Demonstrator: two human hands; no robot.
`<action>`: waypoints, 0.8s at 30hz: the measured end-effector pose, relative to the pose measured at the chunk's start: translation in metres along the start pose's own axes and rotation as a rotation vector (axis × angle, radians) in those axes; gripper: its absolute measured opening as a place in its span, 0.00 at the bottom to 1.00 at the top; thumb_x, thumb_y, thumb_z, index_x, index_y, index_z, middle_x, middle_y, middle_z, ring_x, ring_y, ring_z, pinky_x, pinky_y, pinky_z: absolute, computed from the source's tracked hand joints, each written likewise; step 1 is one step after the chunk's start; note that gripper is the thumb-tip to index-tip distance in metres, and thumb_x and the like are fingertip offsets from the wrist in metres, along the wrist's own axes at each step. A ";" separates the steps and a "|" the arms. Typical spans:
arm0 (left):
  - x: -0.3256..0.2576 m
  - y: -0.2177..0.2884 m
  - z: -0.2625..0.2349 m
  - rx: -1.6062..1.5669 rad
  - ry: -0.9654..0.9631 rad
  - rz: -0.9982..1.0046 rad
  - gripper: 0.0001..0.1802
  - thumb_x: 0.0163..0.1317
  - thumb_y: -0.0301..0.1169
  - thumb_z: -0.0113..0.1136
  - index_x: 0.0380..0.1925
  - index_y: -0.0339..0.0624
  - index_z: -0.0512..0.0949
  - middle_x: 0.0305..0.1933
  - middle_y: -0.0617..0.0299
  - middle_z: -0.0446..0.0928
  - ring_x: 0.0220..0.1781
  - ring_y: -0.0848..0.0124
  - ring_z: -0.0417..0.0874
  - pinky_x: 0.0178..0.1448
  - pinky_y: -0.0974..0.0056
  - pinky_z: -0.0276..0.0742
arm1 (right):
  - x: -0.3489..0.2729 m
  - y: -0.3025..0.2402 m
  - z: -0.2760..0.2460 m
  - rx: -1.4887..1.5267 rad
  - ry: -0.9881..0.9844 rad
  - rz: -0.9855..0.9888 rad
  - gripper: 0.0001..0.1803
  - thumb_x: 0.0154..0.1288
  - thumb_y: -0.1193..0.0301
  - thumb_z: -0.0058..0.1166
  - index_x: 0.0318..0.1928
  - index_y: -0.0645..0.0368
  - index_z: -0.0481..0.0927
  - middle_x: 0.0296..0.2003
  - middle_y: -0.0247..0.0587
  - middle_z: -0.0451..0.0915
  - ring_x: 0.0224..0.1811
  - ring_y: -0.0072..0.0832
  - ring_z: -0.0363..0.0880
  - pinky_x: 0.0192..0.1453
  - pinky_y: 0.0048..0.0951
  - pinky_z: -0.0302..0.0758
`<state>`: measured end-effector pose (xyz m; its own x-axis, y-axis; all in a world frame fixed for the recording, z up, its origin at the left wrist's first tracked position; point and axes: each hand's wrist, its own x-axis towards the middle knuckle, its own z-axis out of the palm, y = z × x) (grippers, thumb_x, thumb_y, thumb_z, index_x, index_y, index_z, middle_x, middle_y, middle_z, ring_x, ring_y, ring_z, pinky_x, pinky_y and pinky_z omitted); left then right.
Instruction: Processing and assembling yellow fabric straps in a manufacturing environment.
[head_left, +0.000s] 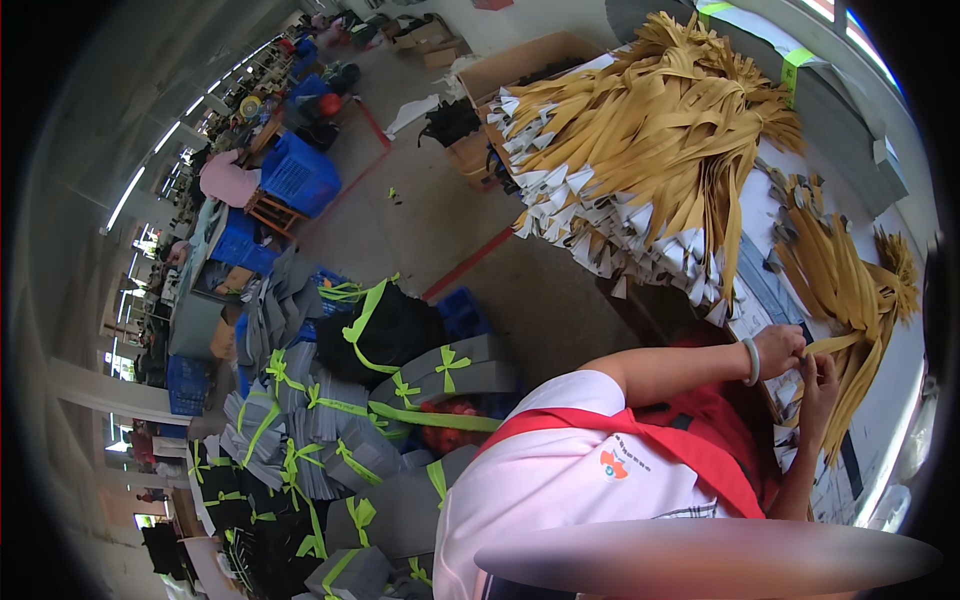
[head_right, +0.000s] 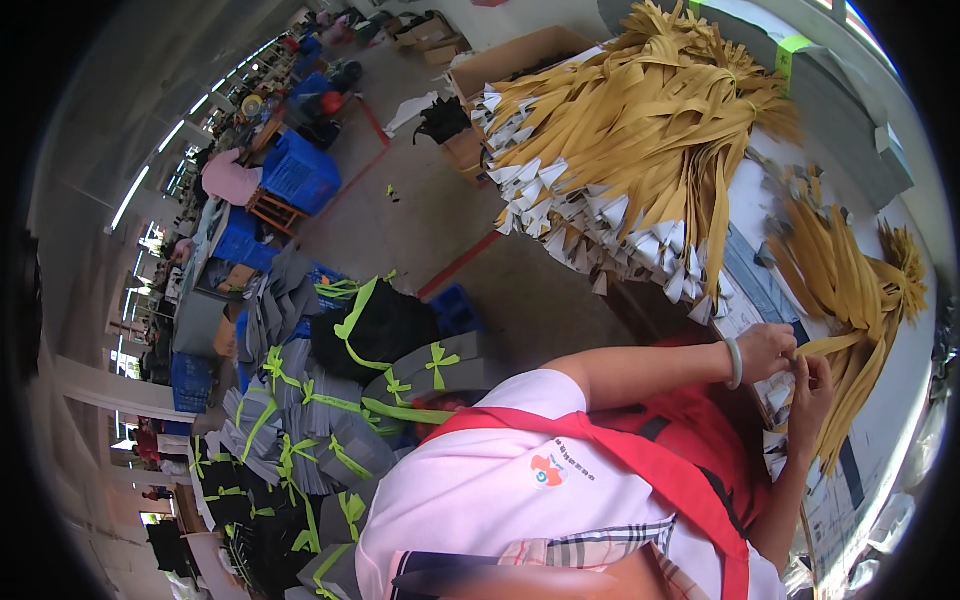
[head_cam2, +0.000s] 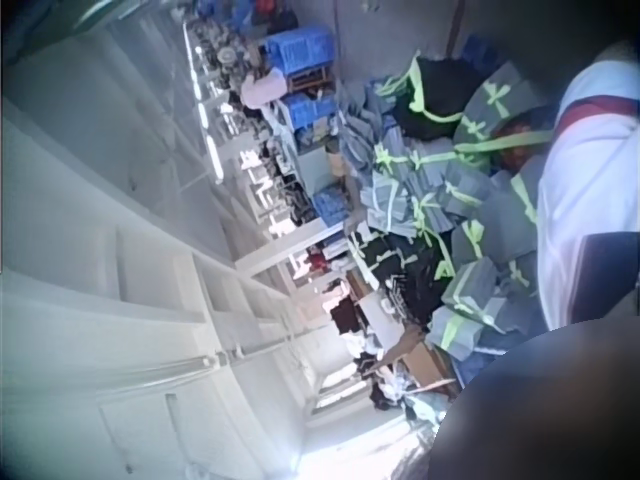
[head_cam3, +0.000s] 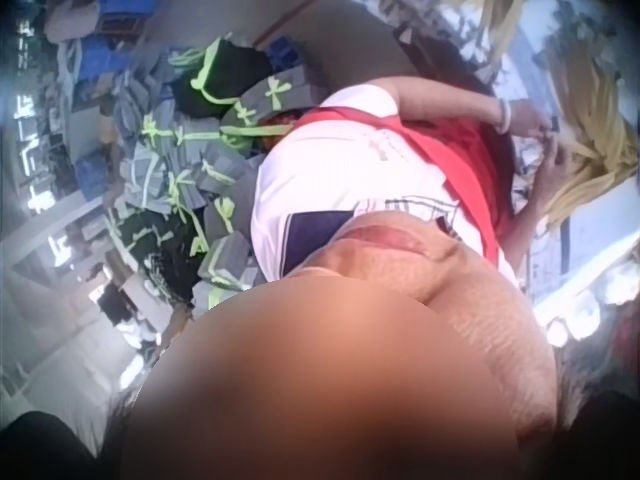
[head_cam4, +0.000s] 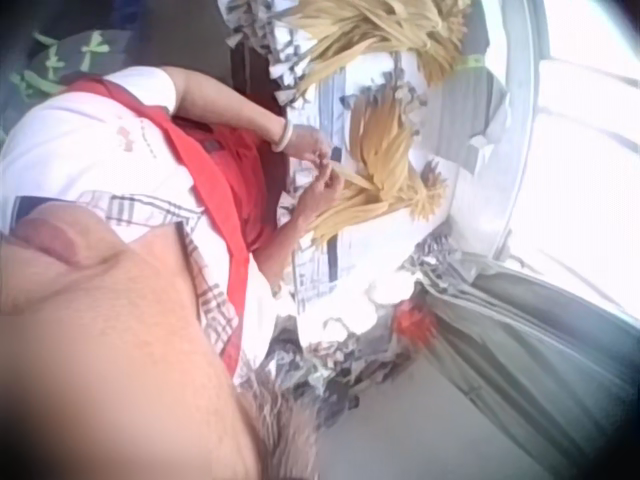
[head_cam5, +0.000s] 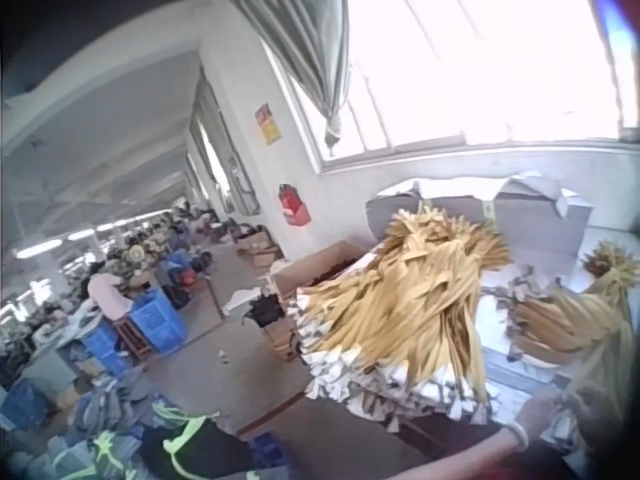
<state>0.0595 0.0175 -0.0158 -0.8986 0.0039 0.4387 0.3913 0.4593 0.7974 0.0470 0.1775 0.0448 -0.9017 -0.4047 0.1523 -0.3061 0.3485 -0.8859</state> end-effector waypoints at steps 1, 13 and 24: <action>0.000 0.001 -0.001 -0.002 0.002 -0.005 0.11 0.52 0.34 0.70 0.24 0.39 0.79 0.33 0.53 0.75 0.38 0.51 0.80 0.43 0.54 0.75 | 0.001 -0.006 0.002 -0.051 -0.002 -0.032 0.09 0.74 0.69 0.53 0.38 0.61 0.77 0.30 0.28 0.74 0.33 0.14 0.69 0.38 0.19 0.67; 0.004 0.005 0.012 -0.080 -0.062 0.008 0.10 0.49 0.29 0.69 0.22 0.38 0.76 0.31 0.52 0.74 0.38 0.51 0.79 0.44 0.53 0.74 | 0.017 0.054 -0.023 -0.044 0.090 0.006 0.12 0.75 0.69 0.52 0.32 0.60 0.73 0.26 0.26 0.68 0.28 0.13 0.64 0.33 0.18 0.63; -0.011 -0.009 0.002 -0.169 0.020 0.058 0.11 0.53 0.29 0.68 0.25 0.38 0.74 0.31 0.51 0.74 0.38 0.50 0.78 0.41 0.53 0.73 | -0.001 -0.006 -0.014 0.154 0.121 0.077 0.06 0.72 0.71 0.54 0.38 0.60 0.78 0.28 0.26 0.74 0.29 0.13 0.68 0.34 0.17 0.65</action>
<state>0.0655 0.0154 -0.0290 -0.8700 0.0075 0.4930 0.4719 0.3027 0.8280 0.0456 0.1877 0.0560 -0.9534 -0.2746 0.1248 -0.1931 0.2378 -0.9519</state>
